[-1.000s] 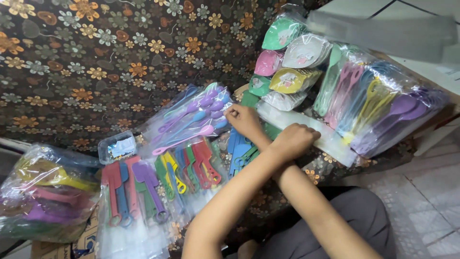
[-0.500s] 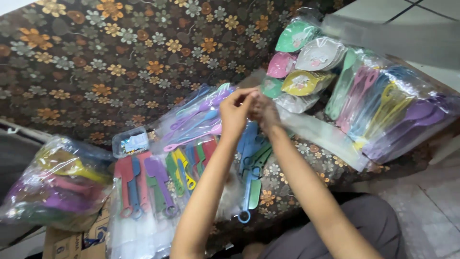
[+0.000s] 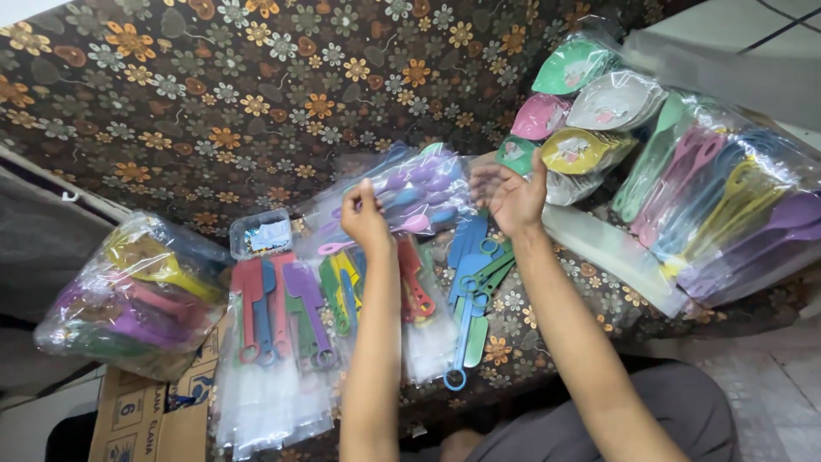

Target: Sorting and organizing colorful plastic kitchen utensils into groups and bags on a low surface.

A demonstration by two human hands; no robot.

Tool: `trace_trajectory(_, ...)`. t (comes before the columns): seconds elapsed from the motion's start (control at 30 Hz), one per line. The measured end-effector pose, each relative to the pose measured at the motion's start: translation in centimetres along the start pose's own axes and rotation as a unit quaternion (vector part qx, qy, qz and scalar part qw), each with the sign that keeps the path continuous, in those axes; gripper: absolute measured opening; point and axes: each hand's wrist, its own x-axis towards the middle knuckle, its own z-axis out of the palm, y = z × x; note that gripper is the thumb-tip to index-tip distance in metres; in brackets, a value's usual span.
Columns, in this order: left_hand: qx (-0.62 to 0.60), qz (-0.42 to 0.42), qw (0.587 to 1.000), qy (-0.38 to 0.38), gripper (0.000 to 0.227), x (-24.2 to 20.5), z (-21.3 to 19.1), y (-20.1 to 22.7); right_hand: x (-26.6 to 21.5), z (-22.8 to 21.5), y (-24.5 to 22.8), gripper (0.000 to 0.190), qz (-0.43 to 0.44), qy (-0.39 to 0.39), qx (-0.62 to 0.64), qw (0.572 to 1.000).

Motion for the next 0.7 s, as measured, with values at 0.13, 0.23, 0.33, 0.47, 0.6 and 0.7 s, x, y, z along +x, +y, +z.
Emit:
trace_trajectory(0.13,-0.008,0.003,1.000,0.027,0.009,-0.3,-1.1,-0.3,1.3,-1.6,2.0,0.036,-0.030,0.028,-0.094,0.995)
trace_trajectory(0.23,-0.053,-0.025,0.998,0.026,0.010,0.1,-1.6,-1.3,0.2,-0.2,2.4,0.028,-0.084,0.053,-0.178,0.979)
trace_trajectory(0.33,-0.104,-0.055,0.993,0.017,0.012,0.2,-1.9,-1.0,-0.1,0.6,2.3,0.027,-0.114,0.082,-0.254,0.957)
trace_trajectory(0.47,-0.160,-0.084,0.983,0.002,0.017,0.1,-2.2,-0.7,-0.9,2.1,1.6,0.032,-0.130,0.095,-0.280,0.946)
trace_trajectory(0.6,-0.205,-0.106,0.971,-0.068,0.029,-1.3,-1.9,1.5,-1.0,2.3,1.8,0.025,-0.160,0.106,-0.300,0.934)
trace_trajectory(0.7,-0.185,-0.122,0.963,-0.153,0.037,-3.6,-1.1,3.2,-1.5,3.0,1.5,0.019,-0.167,0.112,-0.281,0.938)
